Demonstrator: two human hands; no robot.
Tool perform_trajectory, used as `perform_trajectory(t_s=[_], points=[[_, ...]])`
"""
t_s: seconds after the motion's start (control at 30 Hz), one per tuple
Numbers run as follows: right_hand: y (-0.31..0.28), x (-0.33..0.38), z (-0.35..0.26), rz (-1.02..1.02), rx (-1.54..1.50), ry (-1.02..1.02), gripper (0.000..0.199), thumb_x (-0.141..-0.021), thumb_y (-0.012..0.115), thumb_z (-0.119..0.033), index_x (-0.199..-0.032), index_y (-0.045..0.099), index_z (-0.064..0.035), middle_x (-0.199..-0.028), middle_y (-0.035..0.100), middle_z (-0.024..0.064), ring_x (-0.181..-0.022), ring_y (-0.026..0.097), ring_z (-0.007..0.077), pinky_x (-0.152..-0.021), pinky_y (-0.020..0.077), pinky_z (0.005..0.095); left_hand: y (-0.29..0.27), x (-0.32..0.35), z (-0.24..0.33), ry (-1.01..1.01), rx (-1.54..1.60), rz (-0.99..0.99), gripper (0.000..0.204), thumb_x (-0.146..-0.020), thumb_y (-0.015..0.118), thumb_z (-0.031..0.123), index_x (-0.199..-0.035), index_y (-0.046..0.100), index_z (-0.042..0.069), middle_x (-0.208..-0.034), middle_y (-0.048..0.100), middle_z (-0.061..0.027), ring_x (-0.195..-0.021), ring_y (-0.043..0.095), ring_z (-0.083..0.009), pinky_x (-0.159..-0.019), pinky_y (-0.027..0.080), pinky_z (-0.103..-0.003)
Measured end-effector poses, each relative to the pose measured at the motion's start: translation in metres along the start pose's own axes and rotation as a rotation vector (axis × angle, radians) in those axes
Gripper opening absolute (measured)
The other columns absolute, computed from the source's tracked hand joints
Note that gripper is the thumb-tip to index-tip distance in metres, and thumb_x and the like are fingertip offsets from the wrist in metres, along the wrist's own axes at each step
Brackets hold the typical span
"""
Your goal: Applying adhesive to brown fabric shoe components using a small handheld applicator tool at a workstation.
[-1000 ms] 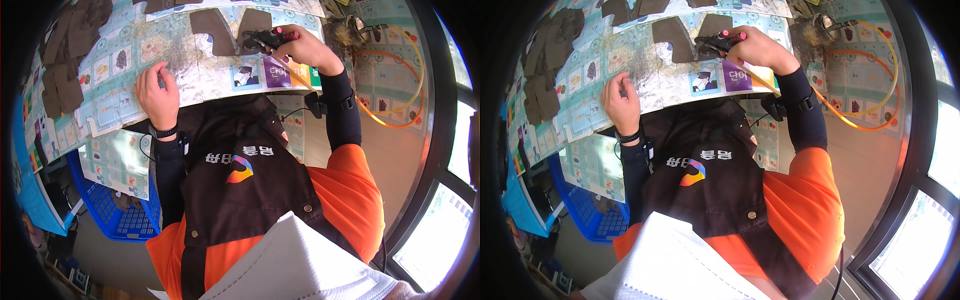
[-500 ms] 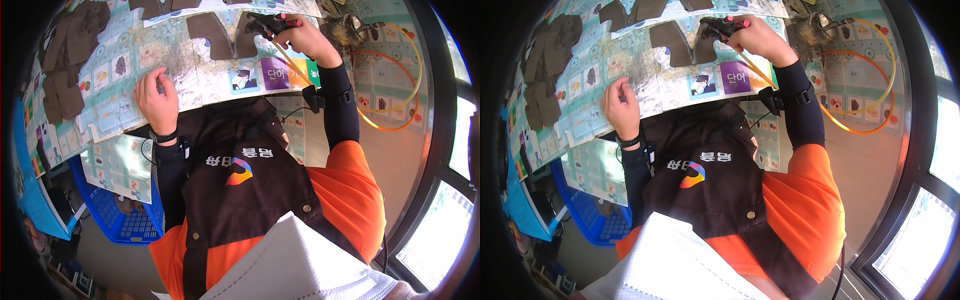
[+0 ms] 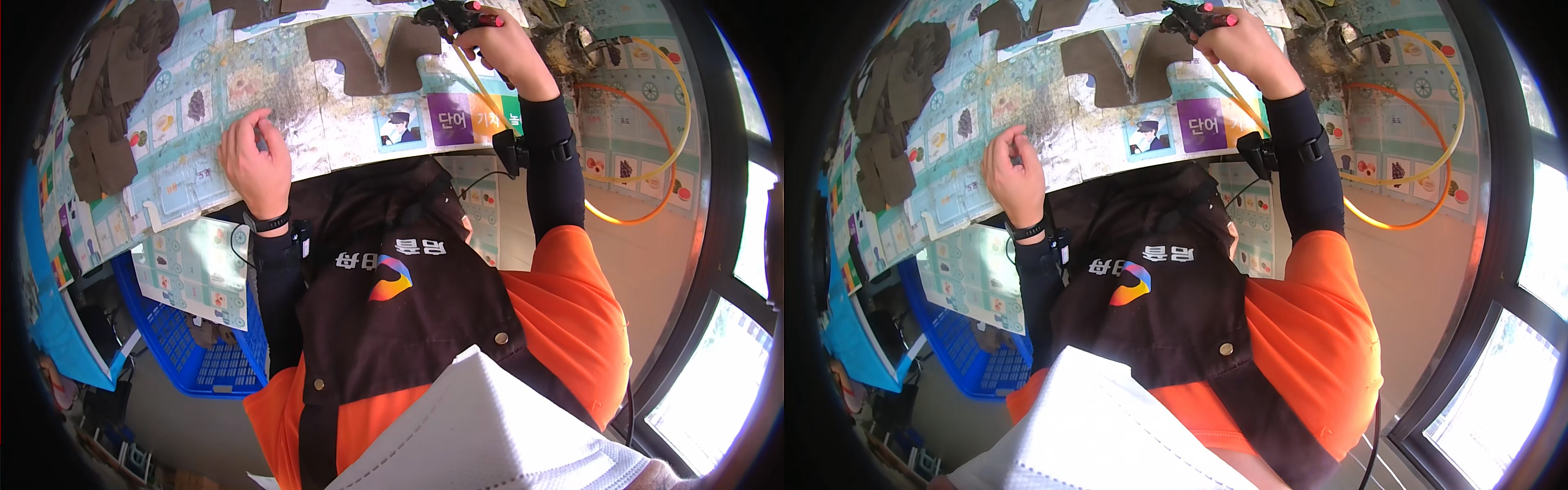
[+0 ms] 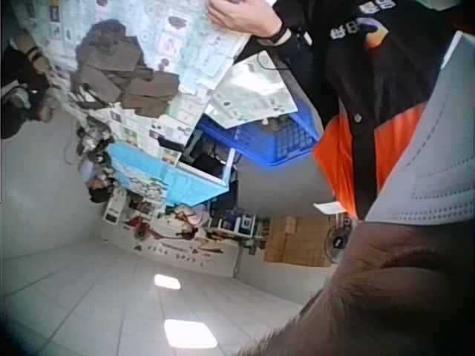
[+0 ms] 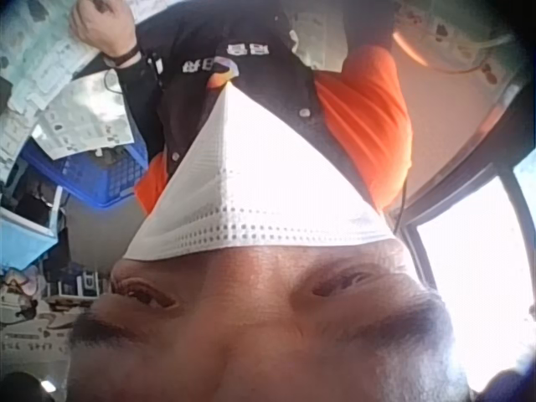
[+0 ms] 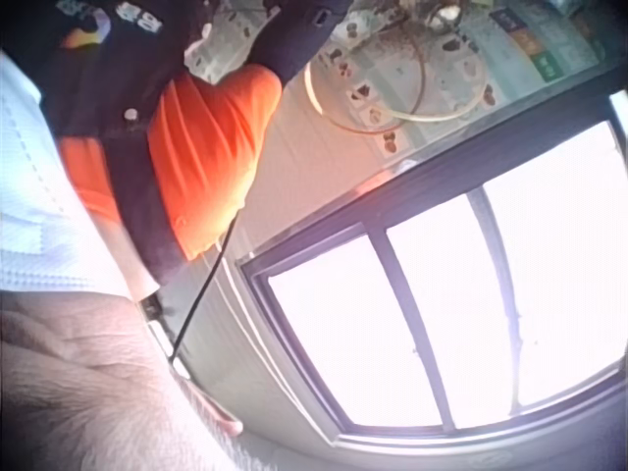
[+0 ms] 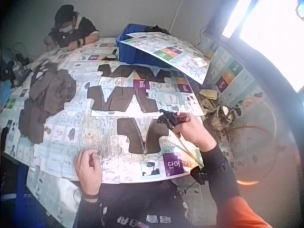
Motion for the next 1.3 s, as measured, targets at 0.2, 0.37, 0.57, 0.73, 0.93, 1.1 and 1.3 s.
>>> perform_trajectory(t_s=[0.2,0.37,0.57,0.73,0.93,1.1,1.3], points=[[0.009,0.019,-0.007,-0.023,-0.088,0.143,0.012,-0.064,0.062,-0.008,-0.073,0.065,-0.0003,-0.06,0.057,0.0053,-0.052,0.049,0.0144,-0.051,0.0379,0.0296,0.001,0.0,0.0,0.002,0.002,0.004,0.01,-0.087,0.061,0.008,-0.094,0.068,0.008,-0.076,0.062,-0.0053,-0.068,0.057,-0.0227,-0.07,0.045,-0.037],[0.023,0.039,-0.017,-0.163,-0.152,0.186,0.018,-0.063,0.063,-0.006,-0.078,0.067,0.0027,-0.066,0.061,0.0064,-0.056,0.051,0.0134,-0.053,0.04,0.0285,0.001,0.002,-0.001,0.001,-0.007,-0.002,0.011,-0.087,0.061,0.008,-0.094,0.069,0.009,-0.075,0.062,-0.0041,-0.068,0.057,-0.0215,-0.071,0.044,-0.036],[0.033,0.05,-0.005,-0.283,-0.226,0.163,0.024,-0.065,0.065,-0.005,-0.087,0.069,0.0033,-0.065,0.061,0.0063,-0.057,0.052,0.0125,-0.054,0.0416,0.0285,0.003,0.001,-0.002,0.011,-0.01,-0.001,0.011,-0.087,0.061,0.008,-0.095,0.069,0.01,-0.075,0.062,-0.0027,-0.067,0.057,-0.0205,-0.072,0.044,-0.035],[0.028,0.057,-0.006,-0.328,-0.207,0.173,0.028,-0.071,0.067,-0.008,-0.097,0.069,0.0017,-0.068,0.063,0.0058,-0.06,0.053,0.0118,-0.058,0.0429,0.0276,0.001,-0.003,0.0,0.028,-0.029,-0.001,0.011,-0.087,0.062,0.008,-0.095,0.069,0.009,-0.076,0.062,-0.003,-0.068,0.058,-0.0204,-0.071,0.045,-0.036],[0.0,0.083,0.013,0.01,0.061,0.065,0.036,-0.083,0.064,-0.001,-0.118,0.058,-0.0001,-0.086,0.065,0.0062,-0.073,0.058,0.0138,-0.066,0.0459,0.0278,0.007,-0.03,-0.001,-0.148,0.144,-0.197,0.026,-0.087,0.066,0.01,-0.112,0.064,0.004,-0.095,0.068,-0.0089,-0.08,0.063,-0.0229,-0.08,0.05,-0.037],[0.001,0.097,0.059,0.364,0.476,0.032,0.038,-0.078,0.06,-0.003,-0.114,0.05,0.0001,-0.107,0.059,0.0224,-0.104,0.055,0.0416,-0.085,0.0488,0.0477,0.049,-0.098,0.012,0.236,0.059,-0.487,0.047,-0.083,0.073,0.017,-0.124,0.056,0.002,-0.113,0.064,-0.0166,-0.104,0.059,-0.0338,-0.091,0.048,-0.04],[0.005,0.108,0.103,0.53,0.667,0.115,0.046,-0.074,0.062,-0.002,-0.118,0.051,0.0016,-0.111,0.055,0.0187,-0.109,0.052,0.04,-0.091,0.045,0.0479,0.105,-0.141,0.01,0.347,-0.101,-0.799,0.061,-0.073,0.083,0.022,-0.123,0.054,0.0,-0.108,0.061,-0.0156,-0.099,0.06,-0.0307,-0.087,0.049,-0.038]])
Point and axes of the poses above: each hand's wrist, its own x-axis away from the middle knuckle, its own y-axis out of the palm, z = x × y, the point moved 3 cm from there along -x, towards the middle knuckle
